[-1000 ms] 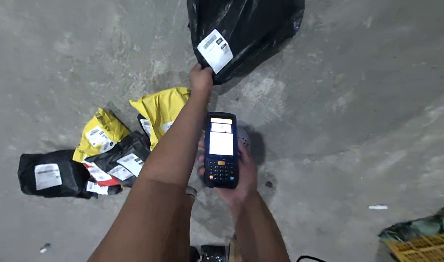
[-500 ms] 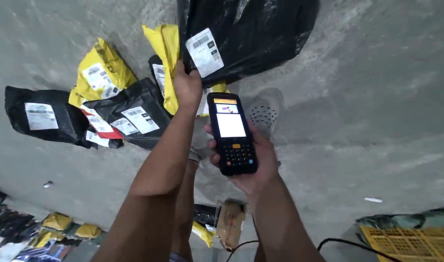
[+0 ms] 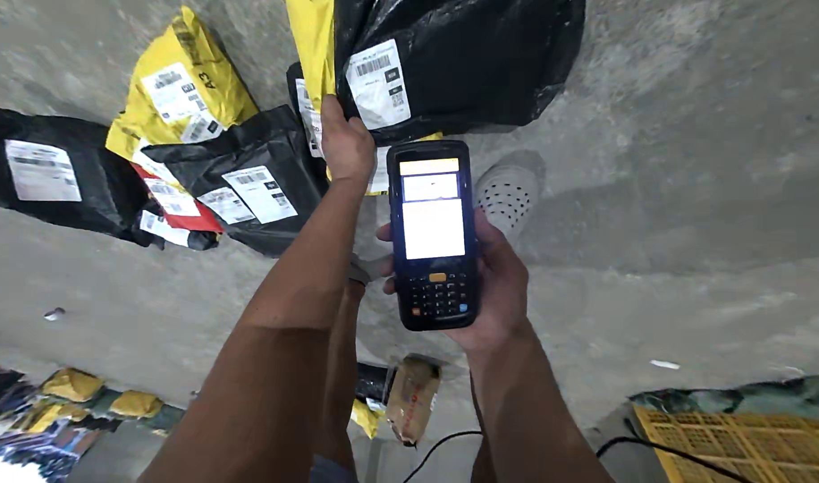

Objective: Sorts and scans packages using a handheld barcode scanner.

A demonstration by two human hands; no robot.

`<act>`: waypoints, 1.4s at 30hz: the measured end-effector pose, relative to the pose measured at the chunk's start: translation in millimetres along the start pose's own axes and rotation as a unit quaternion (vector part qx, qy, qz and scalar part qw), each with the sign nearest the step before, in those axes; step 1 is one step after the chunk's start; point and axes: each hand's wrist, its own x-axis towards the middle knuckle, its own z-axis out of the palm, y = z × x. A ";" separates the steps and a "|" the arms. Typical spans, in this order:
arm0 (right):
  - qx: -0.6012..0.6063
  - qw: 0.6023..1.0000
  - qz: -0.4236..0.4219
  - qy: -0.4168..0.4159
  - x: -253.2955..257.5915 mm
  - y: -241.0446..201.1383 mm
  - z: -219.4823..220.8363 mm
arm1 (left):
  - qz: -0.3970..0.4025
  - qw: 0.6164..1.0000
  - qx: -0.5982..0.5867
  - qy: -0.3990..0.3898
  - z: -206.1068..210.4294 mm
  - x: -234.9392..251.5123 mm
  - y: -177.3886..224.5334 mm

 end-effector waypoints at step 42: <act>-0.153 0.988 -0.023 0.015 0.7 26.8 -10.1 | 0.007 0.999 -0.038 0.025 16.0 10.1 -11.3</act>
